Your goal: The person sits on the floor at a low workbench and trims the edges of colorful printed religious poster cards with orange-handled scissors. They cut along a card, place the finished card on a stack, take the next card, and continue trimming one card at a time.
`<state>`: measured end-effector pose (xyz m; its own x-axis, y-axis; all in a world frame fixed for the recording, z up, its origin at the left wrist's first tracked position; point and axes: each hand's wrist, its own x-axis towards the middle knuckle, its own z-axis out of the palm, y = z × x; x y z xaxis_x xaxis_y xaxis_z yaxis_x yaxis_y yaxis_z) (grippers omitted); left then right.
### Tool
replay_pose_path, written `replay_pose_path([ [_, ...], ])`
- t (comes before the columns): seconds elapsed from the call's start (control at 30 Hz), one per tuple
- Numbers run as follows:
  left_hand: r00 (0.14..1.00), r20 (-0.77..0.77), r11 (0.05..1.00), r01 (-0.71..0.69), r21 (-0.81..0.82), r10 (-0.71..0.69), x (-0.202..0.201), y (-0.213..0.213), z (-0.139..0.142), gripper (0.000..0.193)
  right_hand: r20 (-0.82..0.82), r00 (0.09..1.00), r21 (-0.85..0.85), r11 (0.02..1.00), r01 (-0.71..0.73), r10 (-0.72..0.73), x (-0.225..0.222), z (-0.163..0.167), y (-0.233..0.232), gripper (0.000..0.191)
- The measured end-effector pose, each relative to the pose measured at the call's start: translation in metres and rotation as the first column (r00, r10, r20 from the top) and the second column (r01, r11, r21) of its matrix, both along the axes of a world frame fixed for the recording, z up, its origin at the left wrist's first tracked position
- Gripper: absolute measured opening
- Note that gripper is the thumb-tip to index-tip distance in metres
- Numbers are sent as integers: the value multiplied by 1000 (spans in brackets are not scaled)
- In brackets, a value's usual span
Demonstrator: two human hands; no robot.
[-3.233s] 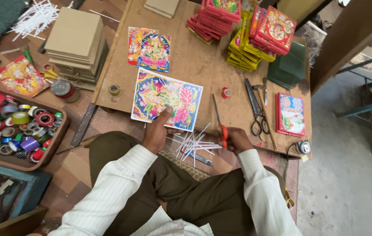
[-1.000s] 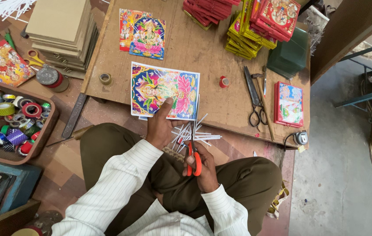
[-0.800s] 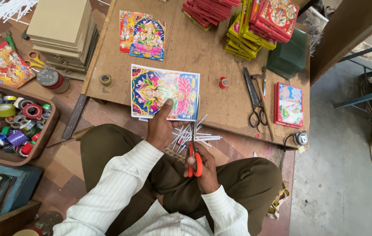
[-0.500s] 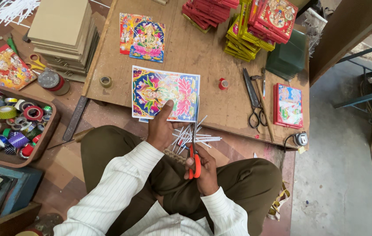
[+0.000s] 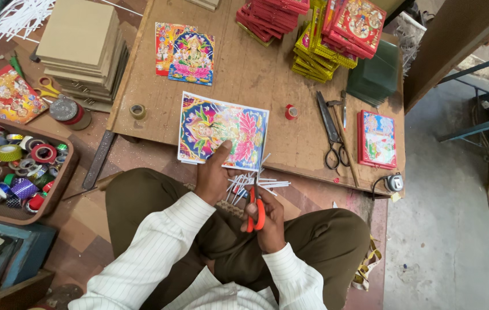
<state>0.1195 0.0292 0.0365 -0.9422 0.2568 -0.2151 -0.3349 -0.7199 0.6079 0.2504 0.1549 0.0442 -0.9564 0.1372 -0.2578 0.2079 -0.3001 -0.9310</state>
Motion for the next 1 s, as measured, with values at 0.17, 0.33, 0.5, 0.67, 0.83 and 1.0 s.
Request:
replay_pose_path([
  [0.17, 999, 1, 998, 33, -46, -33, 7, 0, 7, 45, 0, 1000, 36, 999, 25, -25, -4, 6, 0, 64],
  [0.33, 999, -18, 998, 51, -44, -52, 6, 0, 7, 47, 0, 999, 31, 998, 47, -47, -3, 5, -3, 62],
  [0.5, 999, -1, 999, 45, -31, -45, 5, 0, 5, 46, 8, 998, 22, 997, 69, -69, -4, -2, -3, 58],
  [0.67, 999, 7, 999, 43, -9, -43, 4, -1, 2, 43, -26, 996, 8, 997, 80, -79, -1, -6, -7, 57],
  [0.83, 993, -8, 993, 119, 3, -119, 10, -3, 0, 42, -57, 996, 4, 998, 68, -68, -8, -1, -2, 59],
  [1.0, 990, 58, 991, 131, -16, -130, 14, -4, -2, 42, -63, 995, 13, 996, 83, -82, -10, 2, -2, 61],
])
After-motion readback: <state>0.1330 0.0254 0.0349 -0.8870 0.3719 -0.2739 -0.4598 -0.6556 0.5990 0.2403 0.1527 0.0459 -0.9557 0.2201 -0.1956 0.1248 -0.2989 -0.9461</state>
